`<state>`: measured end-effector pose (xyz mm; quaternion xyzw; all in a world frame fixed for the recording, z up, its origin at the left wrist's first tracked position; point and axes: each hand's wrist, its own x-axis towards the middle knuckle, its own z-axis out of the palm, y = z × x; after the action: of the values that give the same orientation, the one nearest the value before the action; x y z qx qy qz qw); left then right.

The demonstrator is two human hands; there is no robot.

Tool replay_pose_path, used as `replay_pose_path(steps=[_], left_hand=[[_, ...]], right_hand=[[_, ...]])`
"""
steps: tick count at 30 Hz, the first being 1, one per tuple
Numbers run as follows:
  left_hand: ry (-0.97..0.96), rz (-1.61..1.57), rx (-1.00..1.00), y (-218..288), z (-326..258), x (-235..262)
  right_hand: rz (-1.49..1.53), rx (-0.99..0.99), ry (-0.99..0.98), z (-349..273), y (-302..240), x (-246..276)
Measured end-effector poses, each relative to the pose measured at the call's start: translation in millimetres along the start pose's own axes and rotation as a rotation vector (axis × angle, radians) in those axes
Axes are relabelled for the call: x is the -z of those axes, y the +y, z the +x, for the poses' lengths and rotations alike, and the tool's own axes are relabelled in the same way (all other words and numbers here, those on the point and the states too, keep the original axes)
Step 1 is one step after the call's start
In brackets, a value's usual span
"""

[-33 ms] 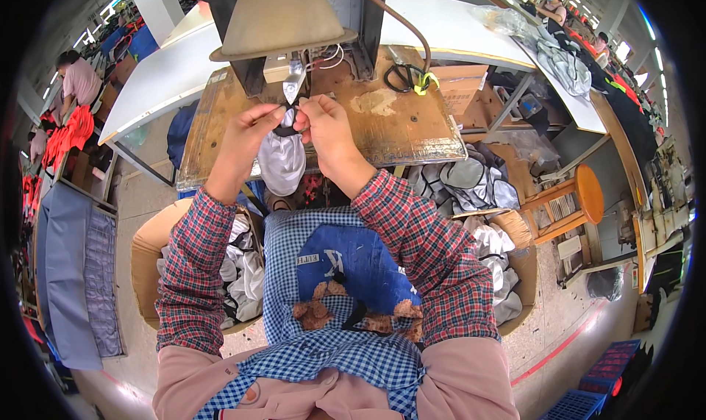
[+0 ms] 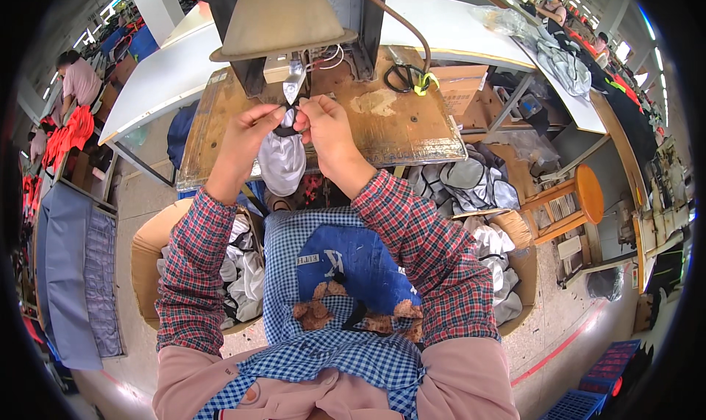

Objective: The recorder is seen assembling white fabric masks with black straps using a specialized industrial press or sewing tool at a workstation.

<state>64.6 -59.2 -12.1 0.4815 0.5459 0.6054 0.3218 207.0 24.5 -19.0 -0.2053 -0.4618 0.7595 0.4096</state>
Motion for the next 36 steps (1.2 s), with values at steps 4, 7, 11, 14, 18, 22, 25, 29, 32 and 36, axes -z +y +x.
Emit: replay_pose_path(steps=[4, 7, 11, 14, 18, 22, 25, 29, 32, 36], left_hand=[[0.008, -0.023, 0.006, 1.1, -1.0, -0.9], [-0.008, -0.042, -0.001, 2.3, -1.4, -1.2], [-0.007, -0.024, 0.001, 4.3, -2.0, -2.0], [-0.004, -0.028, 0.006, 4.3, -2.5, -1.7], [0.012, -0.035, 0.024, 4.6, -1.9, -2.1], [-0.002, -0.042, 0.021, 5.5, -0.9, -1.9], [0.004, -0.029, 0.025, 7.9, -0.6, -3.0], [0.001, -0.039, 0.028, 5.9, -0.8, 2.0], [-0.016, -0.022, 0.034, 8.2, -2.1, 0.5], [-0.023, -0.051, 0.031, 8.9, -2.5, -0.8]], right_hand=[[-0.004, 0.001, 0.005, -1.0, -1.0, -1.1], [-0.014, -0.002, 0.014, -1.4, -1.7, -1.5], [-0.011, -0.002, 0.023, -2.5, -2.3, -2.5], [-0.024, 0.015, 0.022, -3.1, -1.4, -3.1], [0.007, 0.007, 0.043, -2.2, -0.9, -3.8], [0.008, 0.014, 0.029, 0.0, -1.2, -1.5], [0.012, 0.014, 0.026, -1.4, -3.5, -1.4], [0.012, 0.005, 0.037, -0.5, -1.1, -5.5], [0.005, 0.016, 0.032, -2.8, -1.7, -3.4], [-0.003, 0.008, 0.051, -4.3, -4.0, -4.1]])
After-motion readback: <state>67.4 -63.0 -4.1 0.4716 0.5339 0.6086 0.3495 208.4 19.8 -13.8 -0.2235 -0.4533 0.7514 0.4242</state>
